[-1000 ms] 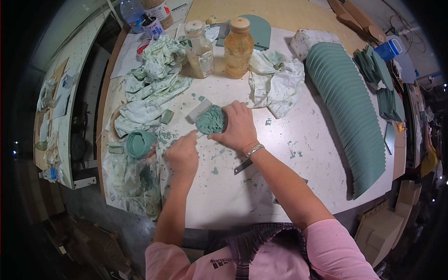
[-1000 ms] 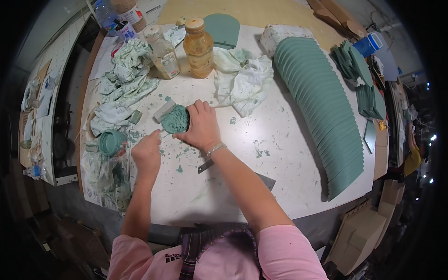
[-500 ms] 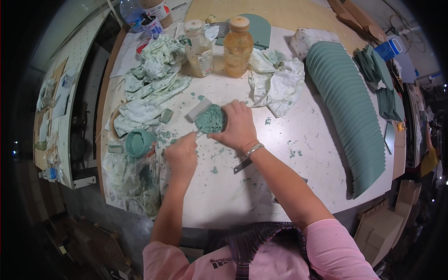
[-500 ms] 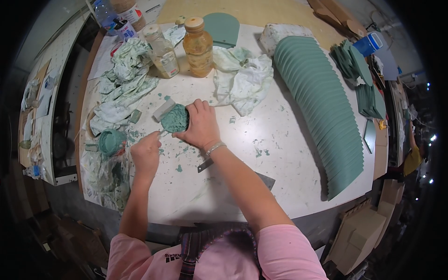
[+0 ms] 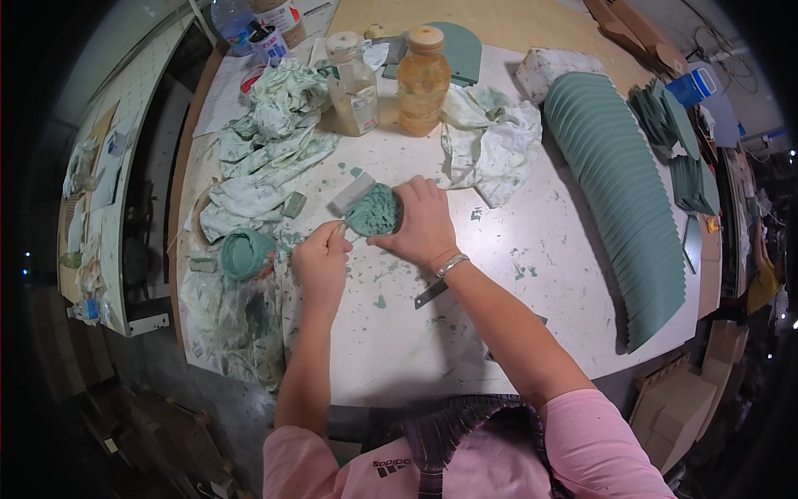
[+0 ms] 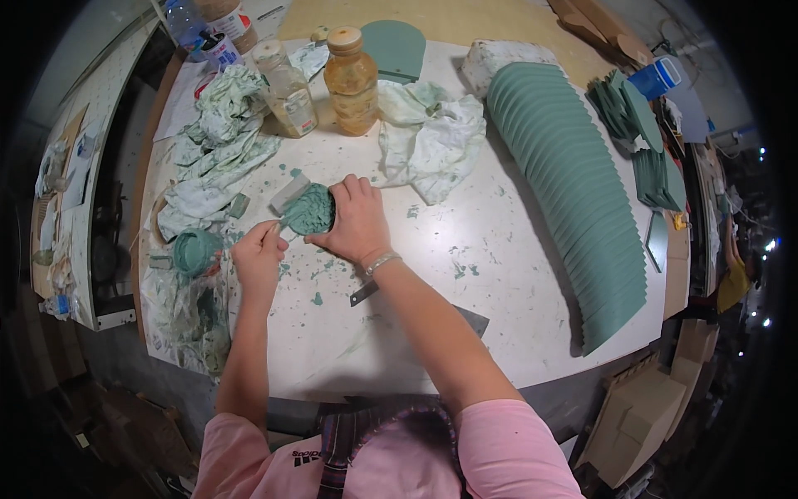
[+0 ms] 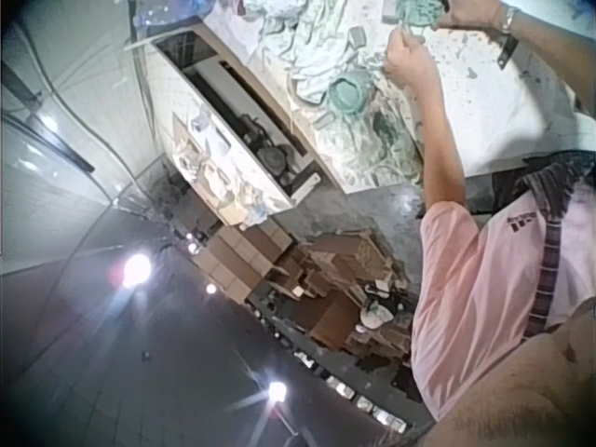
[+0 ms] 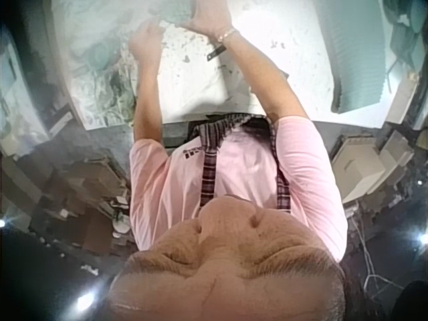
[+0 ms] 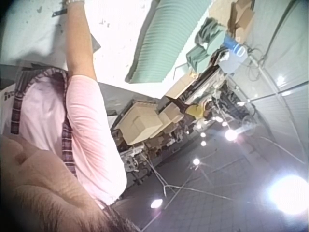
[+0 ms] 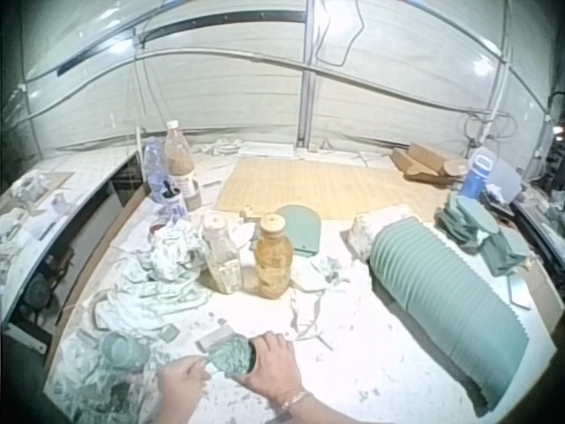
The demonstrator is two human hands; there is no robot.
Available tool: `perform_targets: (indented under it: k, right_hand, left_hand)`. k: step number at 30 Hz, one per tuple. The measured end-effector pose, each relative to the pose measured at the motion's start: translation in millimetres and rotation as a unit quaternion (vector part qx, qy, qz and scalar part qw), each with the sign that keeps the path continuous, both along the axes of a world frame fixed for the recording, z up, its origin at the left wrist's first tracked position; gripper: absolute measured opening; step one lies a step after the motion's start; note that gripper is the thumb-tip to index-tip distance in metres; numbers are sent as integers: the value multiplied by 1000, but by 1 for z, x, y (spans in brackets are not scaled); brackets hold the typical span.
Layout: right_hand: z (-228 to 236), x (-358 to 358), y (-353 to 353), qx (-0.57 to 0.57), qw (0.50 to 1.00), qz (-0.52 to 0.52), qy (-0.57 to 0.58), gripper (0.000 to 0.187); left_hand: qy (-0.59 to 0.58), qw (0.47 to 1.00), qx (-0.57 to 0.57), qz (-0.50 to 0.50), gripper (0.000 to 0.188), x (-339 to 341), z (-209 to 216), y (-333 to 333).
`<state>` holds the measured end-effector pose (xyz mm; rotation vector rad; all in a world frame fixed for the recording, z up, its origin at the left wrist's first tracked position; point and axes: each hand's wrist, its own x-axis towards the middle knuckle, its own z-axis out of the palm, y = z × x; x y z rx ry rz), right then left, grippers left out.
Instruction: The person applies adhesive to the edges of green furniture components using a small spatula and wipes excess away with a cloth.
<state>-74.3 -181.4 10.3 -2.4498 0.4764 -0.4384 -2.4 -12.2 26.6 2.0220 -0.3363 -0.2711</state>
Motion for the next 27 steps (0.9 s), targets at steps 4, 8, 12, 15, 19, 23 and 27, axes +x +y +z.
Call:
perform_targets:
  k: [4,8,12,15,19,23,27]
  right_hand:
    - [0,0,1,-5,1000,-2,1,73]
    - [0,0,1,-7,1000,-1,3,73]
    - [-1,0,0,-8,1000,-1,-3,73]
    - [0,0,0,-8,1000,-2,-3,72]
    - [-1,1,0,-9,1000,-1,-12,72]
    - [-2,1,0,-7,1000,-2,-9,71]
    - [1,1,3,-7,1000,0,-14,72]
  left_hand:
    - [80,997,-23,1,17,7,1,2]
    - [92,995,-40,17,15,9,-6,4]
    - [154,984,-83,31,15,14,-6,1]
    - [163,981,-103,27,16,15,-6,1]
    - [152,984,-90,34,16,16,-8,2]
    - [213,966,-137,50,16,16,-10,3]
    - [269,938,-207,71,15,20,-10,15]
